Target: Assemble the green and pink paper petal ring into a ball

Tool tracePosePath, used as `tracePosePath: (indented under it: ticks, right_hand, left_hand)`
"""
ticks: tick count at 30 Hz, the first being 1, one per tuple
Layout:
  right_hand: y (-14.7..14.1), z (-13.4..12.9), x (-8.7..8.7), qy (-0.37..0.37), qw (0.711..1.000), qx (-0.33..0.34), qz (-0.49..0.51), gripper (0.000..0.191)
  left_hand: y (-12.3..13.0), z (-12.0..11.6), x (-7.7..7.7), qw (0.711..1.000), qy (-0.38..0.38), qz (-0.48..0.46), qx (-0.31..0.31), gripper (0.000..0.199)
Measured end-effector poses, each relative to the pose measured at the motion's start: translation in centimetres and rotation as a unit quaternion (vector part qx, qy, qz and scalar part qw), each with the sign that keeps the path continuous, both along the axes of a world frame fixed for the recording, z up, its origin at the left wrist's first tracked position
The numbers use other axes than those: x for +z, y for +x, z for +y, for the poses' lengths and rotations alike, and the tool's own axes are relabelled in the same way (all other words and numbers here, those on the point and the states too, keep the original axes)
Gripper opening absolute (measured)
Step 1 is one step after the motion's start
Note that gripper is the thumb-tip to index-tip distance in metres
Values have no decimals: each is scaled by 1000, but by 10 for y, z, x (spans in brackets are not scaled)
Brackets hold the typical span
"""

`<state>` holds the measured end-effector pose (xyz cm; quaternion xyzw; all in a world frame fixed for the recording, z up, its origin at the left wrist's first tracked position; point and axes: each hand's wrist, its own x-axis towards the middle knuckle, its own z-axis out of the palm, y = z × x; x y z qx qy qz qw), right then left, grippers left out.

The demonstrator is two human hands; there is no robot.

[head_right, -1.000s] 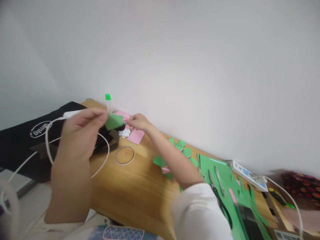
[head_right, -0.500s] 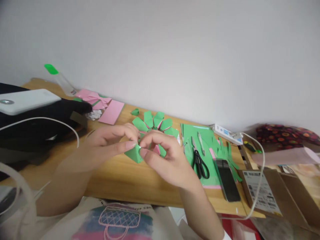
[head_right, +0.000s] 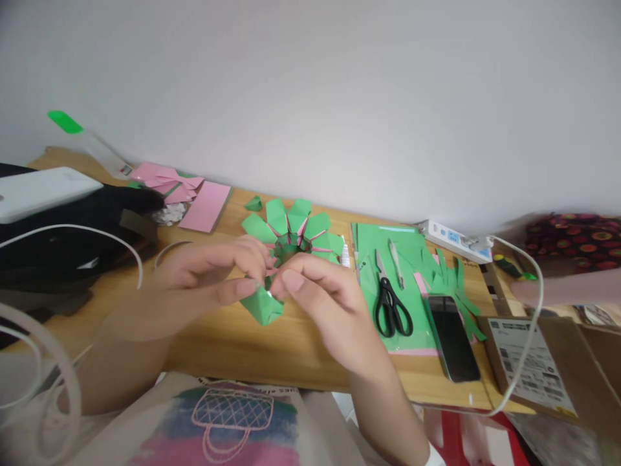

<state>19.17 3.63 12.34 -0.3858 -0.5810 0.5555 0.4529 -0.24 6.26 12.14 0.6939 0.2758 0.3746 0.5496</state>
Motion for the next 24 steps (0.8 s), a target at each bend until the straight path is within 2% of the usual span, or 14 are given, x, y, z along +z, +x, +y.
tracePosePath:
  ticks: [4, 7, 18, 21, 24]
  right_hand:
    - [1, 4, 1, -111, 990, 72, 55, 15]
    - [1, 8, 3, -153, 981, 97, 63, 12]
    - [2, 5, 7, -147, 985, 92, 17, 11]
    - [3, 3, 8, -127, 989, 75, -8, 10]
    - [4, -3, 9, -76, 994, 50, -55, 11]
  left_hand:
    - [1, 1, 0, 999, -21, -14, -36, 21]
    - [1, 2, 0, 999, -18, -9, -48, 20]
    - [0, -3, 4, 999, -12, 18, -26, 15]
    - [0, -3, 5, 999, -11, 22, -20, 15]
    - [0, -4, 4, 1000, -5, 24, -11, 15]
